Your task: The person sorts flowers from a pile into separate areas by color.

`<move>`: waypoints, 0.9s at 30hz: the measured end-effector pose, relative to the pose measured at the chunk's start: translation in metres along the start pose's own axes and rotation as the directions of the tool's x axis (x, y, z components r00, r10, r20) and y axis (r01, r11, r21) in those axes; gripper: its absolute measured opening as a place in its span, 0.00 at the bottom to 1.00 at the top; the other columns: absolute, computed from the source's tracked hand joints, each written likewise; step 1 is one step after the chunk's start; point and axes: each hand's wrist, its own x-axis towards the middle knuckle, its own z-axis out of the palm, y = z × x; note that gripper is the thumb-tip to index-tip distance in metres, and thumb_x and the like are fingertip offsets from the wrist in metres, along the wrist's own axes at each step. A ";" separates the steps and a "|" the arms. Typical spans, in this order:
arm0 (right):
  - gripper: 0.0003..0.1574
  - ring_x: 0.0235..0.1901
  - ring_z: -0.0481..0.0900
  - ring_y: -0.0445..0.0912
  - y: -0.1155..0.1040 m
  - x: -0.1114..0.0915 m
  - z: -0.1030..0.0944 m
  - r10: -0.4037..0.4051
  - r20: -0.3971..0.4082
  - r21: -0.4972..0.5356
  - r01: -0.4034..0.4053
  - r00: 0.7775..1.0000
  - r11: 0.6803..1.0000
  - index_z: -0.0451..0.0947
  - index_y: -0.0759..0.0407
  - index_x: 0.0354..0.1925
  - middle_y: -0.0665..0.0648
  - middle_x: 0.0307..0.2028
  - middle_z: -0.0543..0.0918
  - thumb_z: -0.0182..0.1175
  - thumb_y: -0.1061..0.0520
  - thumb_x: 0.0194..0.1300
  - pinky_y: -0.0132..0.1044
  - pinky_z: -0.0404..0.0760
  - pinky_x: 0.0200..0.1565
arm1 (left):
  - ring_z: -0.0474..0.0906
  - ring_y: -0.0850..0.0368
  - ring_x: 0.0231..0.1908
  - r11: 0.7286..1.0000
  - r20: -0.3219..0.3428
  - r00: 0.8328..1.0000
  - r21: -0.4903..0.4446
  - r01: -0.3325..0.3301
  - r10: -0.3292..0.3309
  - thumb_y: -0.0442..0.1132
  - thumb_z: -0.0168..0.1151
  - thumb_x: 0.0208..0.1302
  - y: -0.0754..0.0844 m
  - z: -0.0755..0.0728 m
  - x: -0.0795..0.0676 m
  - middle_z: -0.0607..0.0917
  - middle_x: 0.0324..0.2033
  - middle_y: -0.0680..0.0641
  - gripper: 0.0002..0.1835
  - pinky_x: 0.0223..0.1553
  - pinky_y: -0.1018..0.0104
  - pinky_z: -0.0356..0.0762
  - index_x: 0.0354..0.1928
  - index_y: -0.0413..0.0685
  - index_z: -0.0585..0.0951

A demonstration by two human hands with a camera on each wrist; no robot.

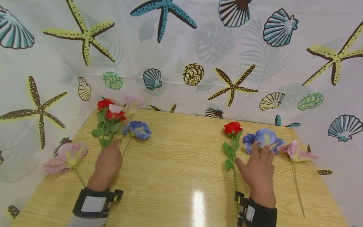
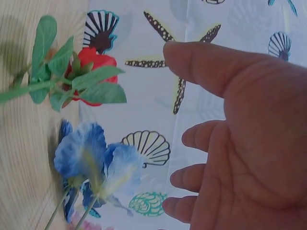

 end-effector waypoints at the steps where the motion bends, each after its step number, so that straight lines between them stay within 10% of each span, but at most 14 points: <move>1: 0.62 0.60 0.24 0.77 -0.004 -0.001 0.000 -0.014 -0.008 -0.009 0.014 1.000 1.000 0.28 0.69 0.69 0.81 0.64 0.29 0.48 0.31 0.63 0.75 0.45 0.49 | 0.64 0.53 0.12 1.000 -0.006 1.000 -0.020 -0.021 0.021 0.25 0.49 0.63 0.001 0.002 0.001 0.73 0.16 0.44 0.25 0.13 0.62 0.59 0.63 0.35 0.65; 9: 0.58 0.63 0.28 0.73 -0.047 -0.001 0.011 -0.167 -0.050 0.010 0.168 0.985 0.986 0.36 0.67 0.71 0.77 0.66 0.32 0.55 0.38 0.63 0.71 0.42 0.55 | 0.69 0.57 0.16 0.955 0.057 0.992 -0.282 -0.088 0.108 0.32 0.52 0.67 0.021 0.021 0.001 0.79 0.34 0.44 0.21 0.18 0.63 0.66 0.62 0.43 0.68; 17: 0.48 0.66 0.48 0.63 -0.090 -0.001 0.030 -0.276 -0.054 0.236 0.281 0.960 0.930 0.45 0.60 0.71 0.67 0.69 0.49 0.55 0.42 0.65 0.63 0.55 0.57 | 0.77 0.58 0.26 0.901 0.125 0.979 -0.424 -0.092 0.159 0.33 0.54 0.66 0.045 0.035 -0.006 0.78 0.32 0.50 0.17 0.22 0.63 0.71 0.56 0.50 0.72; 27: 0.29 0.47 0.78 0.46 -0.129 -0.017 0.037 -0.263 -0.291 0.497 0.380 0.920 0.780 0.68 0.53 0.61 0.51 0.51 0.78 0.58 0.47 0.64 0.48 0.76 0.46 | 0.76 0.53 0.26 0.738 0.159 0.925 -0.655 -0.163 0.346 0.38 0.53 0.68 0.079 0.047 -0.027 0.77 0.33 0.47 0.07 0.25 0.63 0.77 0.47 0.48 0.74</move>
